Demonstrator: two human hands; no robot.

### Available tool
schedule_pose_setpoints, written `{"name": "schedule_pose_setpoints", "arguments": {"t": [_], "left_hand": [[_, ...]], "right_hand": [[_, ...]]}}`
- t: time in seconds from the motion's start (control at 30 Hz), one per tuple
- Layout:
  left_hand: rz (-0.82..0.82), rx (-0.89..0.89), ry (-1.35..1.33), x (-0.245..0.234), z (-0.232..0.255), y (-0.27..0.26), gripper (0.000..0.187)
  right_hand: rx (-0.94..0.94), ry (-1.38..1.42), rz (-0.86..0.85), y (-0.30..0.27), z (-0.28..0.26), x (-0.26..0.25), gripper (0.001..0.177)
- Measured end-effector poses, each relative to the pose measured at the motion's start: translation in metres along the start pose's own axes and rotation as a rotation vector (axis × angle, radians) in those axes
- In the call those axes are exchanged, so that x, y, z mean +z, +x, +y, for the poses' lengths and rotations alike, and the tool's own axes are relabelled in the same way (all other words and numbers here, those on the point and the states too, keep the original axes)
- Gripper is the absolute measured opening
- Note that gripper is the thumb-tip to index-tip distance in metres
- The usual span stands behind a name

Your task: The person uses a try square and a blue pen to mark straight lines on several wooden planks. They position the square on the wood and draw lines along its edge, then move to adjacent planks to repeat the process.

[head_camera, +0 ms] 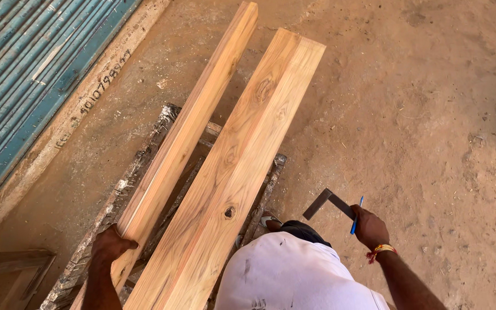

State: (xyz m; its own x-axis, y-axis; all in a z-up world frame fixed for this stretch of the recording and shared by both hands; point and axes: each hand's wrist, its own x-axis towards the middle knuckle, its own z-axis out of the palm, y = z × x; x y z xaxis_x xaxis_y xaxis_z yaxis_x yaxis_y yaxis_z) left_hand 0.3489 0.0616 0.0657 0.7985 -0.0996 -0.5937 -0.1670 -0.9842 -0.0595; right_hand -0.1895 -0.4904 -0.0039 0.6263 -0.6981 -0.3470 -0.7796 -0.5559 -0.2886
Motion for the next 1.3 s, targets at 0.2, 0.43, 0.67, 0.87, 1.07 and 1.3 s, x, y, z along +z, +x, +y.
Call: {"name": "schedule_pose_setpoints", "arguments": {"t": [0.2,0.43,0.67,0.87,1.07,1.3], "left_hand": [[0.089,0.022,-0.023,0.022,-0.005,-0.01,0.088],[0.086,-0.036,-0.019,0.032,0.018,-0.04,0.095],[0.216,-0.035,0.048,0.038,0.048,-0.087,0.09],[0.447,0.019,-0.029,0.07,0.06,-0.108,0.087],[0.718,0.133,0.006,0.1,0.065,-0.117,0.087],[0.782,0.146,0.056,0.122,0.067,-0.12,0.098]], "right_hand": [[0.006,-0.027,-0.049,-0.001,-0.005,-0.008,0.038],[0.017,0.018,-0.124,-0.01,-0.022,0.005,0.033],[-0.005,0.005,-0.128,-0.005,-0.036,0.01,0.034],[-0.126,-0.032,-0.076,0.011,-0.044,0.009,0.037],[-0.138,-0.022,-0.09,0.018,-0.062,0.011,0.034],[-0.171,-0.061,-0.152,0.024,-0.074,0.005,0.033]]}}
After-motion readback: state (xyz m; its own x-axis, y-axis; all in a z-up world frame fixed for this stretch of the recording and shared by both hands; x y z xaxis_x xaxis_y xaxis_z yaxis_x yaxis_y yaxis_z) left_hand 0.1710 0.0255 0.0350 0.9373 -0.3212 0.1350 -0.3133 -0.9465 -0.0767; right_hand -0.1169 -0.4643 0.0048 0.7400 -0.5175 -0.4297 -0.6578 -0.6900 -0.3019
